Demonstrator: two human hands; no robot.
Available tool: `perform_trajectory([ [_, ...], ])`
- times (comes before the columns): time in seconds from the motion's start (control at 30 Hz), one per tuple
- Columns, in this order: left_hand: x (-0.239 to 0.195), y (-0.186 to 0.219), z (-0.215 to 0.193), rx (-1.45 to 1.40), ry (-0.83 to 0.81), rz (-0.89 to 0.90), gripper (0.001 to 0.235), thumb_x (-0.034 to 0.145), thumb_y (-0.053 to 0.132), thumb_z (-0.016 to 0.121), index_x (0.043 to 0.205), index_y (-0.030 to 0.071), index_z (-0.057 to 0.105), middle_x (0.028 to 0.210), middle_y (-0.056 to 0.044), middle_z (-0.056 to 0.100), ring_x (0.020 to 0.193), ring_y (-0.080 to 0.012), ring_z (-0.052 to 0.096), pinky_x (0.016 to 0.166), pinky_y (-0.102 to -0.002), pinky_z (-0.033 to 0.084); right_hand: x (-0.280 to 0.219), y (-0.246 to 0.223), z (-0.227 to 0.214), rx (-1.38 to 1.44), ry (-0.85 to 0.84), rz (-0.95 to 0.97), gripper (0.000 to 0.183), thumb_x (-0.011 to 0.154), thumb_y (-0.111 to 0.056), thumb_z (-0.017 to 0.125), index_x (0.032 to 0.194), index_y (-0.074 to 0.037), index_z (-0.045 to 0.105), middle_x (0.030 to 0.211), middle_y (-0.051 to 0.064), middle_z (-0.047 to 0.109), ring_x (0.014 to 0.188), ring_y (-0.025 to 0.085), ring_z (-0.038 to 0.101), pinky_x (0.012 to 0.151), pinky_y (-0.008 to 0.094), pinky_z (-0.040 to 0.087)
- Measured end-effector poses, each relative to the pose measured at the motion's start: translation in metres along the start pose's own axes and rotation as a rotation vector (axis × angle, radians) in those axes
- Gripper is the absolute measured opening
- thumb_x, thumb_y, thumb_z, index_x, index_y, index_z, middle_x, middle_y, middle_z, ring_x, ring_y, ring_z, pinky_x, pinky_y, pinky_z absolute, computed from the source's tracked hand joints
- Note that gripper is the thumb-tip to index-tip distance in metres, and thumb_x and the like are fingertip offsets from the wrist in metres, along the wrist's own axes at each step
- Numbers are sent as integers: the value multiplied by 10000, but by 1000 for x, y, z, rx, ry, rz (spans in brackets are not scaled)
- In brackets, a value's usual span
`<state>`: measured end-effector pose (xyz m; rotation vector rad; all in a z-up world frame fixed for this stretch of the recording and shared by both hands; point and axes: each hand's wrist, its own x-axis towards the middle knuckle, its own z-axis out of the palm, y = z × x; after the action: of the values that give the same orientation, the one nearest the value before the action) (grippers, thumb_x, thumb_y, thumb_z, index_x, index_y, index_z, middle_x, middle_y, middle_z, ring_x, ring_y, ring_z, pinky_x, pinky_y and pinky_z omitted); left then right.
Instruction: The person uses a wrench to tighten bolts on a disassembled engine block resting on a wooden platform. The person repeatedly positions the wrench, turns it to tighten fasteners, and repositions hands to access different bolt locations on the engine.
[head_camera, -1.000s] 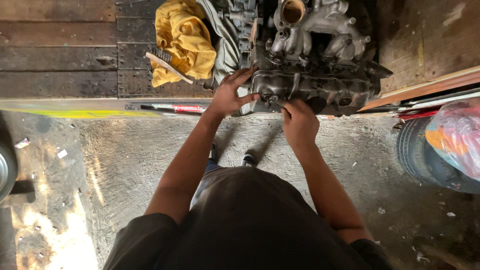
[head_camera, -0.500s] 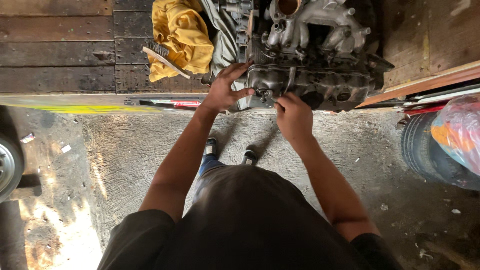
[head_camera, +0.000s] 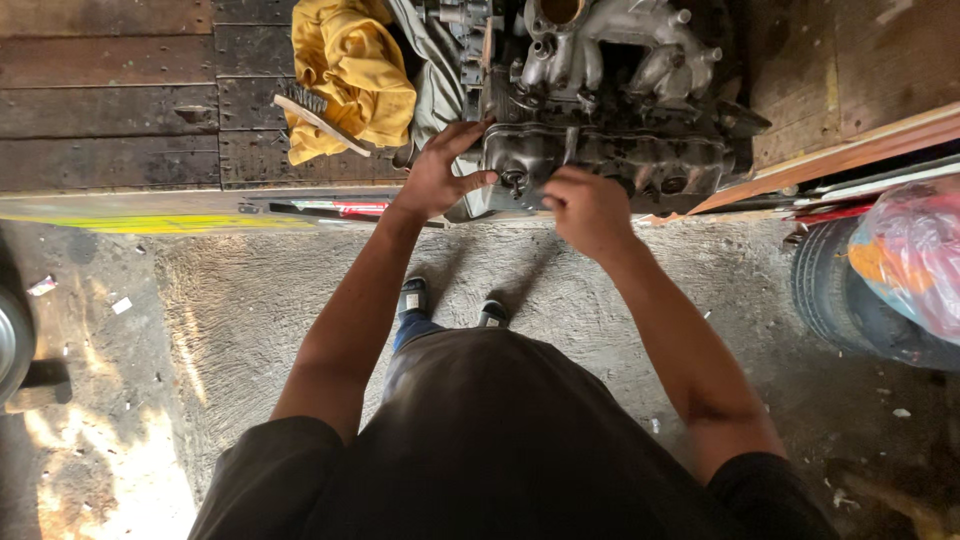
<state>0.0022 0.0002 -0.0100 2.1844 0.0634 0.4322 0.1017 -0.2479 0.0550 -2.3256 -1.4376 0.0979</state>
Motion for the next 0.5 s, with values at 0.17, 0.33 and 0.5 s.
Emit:
perform_trajectory([
  [0.17,1,-1,-3,35,41,25,810,857,537,824,1518,176,525,1515,-171,572,1393,-394,548,1184,-493,421,-6,-23,13,68,91,-28,125,851,-84,782,968,-54,748,896,98,730,724,269,688,617,384,532],
  [0.33,-3,5,-6,-24,21,-14,845,850,533,820,1554,197,495,1523,-184,535,1399,-406,518,1179,-488,408,-19,-35,8,474,-4,381,210,907,-119,750,1101,-44,716,886,104,740,656,190,693,595,334,521],
  [0.5,-3,10,-8,1,25,-3,834,855,556,806,1555,227,495,1531,-160,559,1417,-392,519,1208,-515,369,-26,-39,11,316,162,452,250,949,-97,726,1186,-30,686,975,151,732,677,201,686,590,345,512],
])
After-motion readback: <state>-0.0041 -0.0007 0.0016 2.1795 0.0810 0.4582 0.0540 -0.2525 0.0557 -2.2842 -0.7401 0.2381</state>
